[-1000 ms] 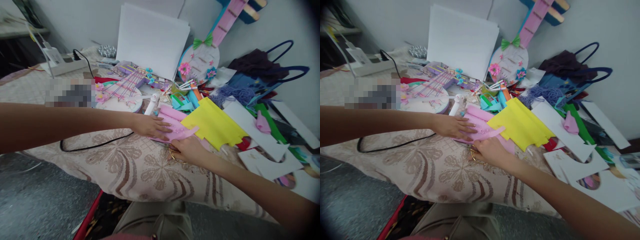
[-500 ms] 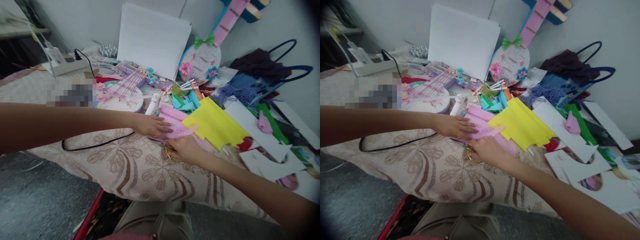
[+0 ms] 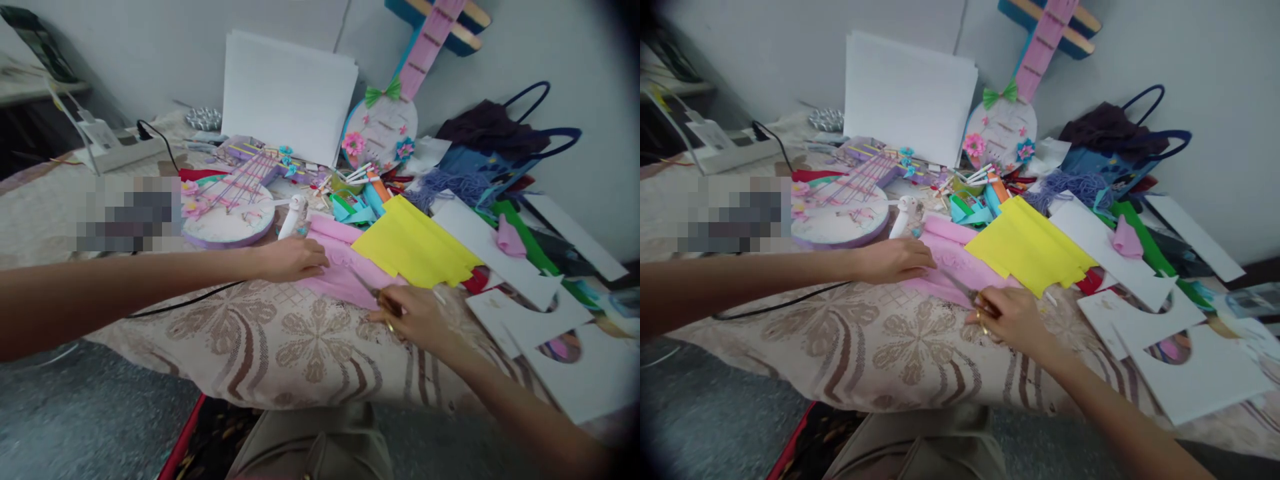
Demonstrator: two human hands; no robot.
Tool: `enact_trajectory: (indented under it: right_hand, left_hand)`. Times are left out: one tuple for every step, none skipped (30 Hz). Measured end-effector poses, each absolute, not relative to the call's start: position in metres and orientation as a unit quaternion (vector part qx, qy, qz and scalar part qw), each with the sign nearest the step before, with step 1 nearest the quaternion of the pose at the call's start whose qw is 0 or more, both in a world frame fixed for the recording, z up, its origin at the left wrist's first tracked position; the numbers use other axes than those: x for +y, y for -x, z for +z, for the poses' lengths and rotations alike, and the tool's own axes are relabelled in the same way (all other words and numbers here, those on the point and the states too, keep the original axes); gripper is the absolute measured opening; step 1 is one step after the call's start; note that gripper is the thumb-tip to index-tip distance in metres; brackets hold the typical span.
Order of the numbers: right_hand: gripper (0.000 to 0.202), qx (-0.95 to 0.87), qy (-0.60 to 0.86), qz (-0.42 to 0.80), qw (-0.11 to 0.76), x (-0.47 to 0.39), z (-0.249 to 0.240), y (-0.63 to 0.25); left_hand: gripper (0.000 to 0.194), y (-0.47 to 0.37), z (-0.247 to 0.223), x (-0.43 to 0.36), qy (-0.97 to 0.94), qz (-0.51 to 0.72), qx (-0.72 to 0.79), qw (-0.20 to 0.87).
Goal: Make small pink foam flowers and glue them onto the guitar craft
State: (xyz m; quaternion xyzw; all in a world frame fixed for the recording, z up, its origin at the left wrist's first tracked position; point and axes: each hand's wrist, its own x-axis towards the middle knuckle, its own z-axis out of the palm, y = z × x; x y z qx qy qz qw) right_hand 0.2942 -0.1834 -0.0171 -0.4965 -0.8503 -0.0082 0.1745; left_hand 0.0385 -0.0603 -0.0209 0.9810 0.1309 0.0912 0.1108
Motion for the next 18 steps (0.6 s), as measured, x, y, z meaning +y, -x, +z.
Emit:
enact_trajectory:
  right_hand:
    - [0.039, -0.828, 0.527, -0.002, 0.192, -0.182, -0.014, -0.299]
    - [0.038, -0.807, 0.554, 0.002, 0.207, -0.18, -0.012, -0.302]
    - [0.038, -0.786, 0.578, 0.002, 0.221, -0.176, -0.011, -0.305]
    - [0.038, -0.766, 0.598, 0.002, 0.235, -0.172, -0.01, -0.307]
    - [0.039, -0.749, 0.614, 0.002, 0.249, -0.167, -0.01, -0.308]
    - [0.04, -0.734, 0.626, 0.007, 0.263, -0.162, -0.011, -0.308]
    - [0.042, -0.723, 0.634, 0.018, 0.275, -0.155, -0.012, -0.308]
    - [0.043, -0.715, 0.639, 0.031, 0.282, -0.148, -0.012, -0.307]
    - [0.045, -0.708, 0.646, 0.042, 0.282, -0.141, -0.012, -0.306]
    - [0.046, -0.703, 0.654, 0.046, 0.276, -0.133, -0.012, -0.305]
    - [0.048, -0.699, 0.664, 0.041, 0.262, -0.125, -0.012, -0.304]
    - [0.049, -0.697, 0.675, 0.029, 0.242, -0.118, -0.011, -0.303]
    - [0.049, -0.695, 0.685, 0.011, 0.217, -0.112, -0.01, -0.303]
    - [0.049, -0.692, 0.697, -0.008, 0.189, -0.106, -0.009, -0.304]
    - [0.049, -0.687, 0.709, -0.024, 0.161, -0.101, -0.008, -0.305]
    - [0.048, -0.679, 0.72, -0.036, 0.137, -0.097, -0.009, -0.307]
    - [0.047, -0.67, 0.732, -0.042, 0.117, -0.094, -0.009, -0.31]
    - [0.047, -0.661, 0.742, -0.044, 0.102, -0.093, -0.011, -0.314]
  left_hand:
    - [0.03, -0.041, -0.021, -0.067, -0.977, 0.088, 0.154, 0.118]
    - [0.029, -0.043, -0.022, -0.073, -0.973, 0.085, 0.172, 0.125]
    - [0.027, -0.045, -0.023, -0.078, -0.972, 0.077, 0.185, 0.126]
    - [0.024, -0.047, -0.024, -0.083, -0.97, 0.072, 0.198, 0.122]
    - [0.021, -0.048, -0.025, -0.087, -0.968, 0.07, 0.212, 0.114]
    - [0.019, -0.049, -0.026, -0.089, -0.967, 0.069, 0.221, 0.107]
    - [0.018, -0.05, -0.027, -0.091, -0.965, 0.071, 0.23, 0.1]
    - [0.018, -0.051, -0.028, -0.093, -0.964, 0.074, 0.237, 0.094]
    - [0.017, -0.051, -0.029, -0.094, -0.963, 0.076, 0.243, 0.088]
    - [0.017, -0.052, -0.03, -0.094, -0.962, 0.079, 0.25, 0.081]
    - [0.016, -0.053, -0.031, -0.095, -0.961, 0.079, 0.257, 0.07]
    - [0.016, -0.054, -0.031, -0.096, -0.959, 0.078, 0.264, 0.059]
    - [0.016, -0.055, -0.031, -0.098, -0.959, 0.075, 0.27, 0.048]
    - [0.017, -0.055, -0.03, -0.099, -0.958, 0.074, 0.275, 0.039]
    - [0.018, -0.055, -0.028, -0.1, -0.956, 0.075, 0.281, 0.032]
    - [0.02, -0.055, -0.025, -0.101, -0.953, 0.079, 0.29, 0.029]
    - [0.02, -0.053, -0.021, -0.102, -0.949, 0.086, 0.302, 0.029]
    - [0.02, -0.051, -0.016, -0.102, -0.942, 0.098, 0.319, 0.035]
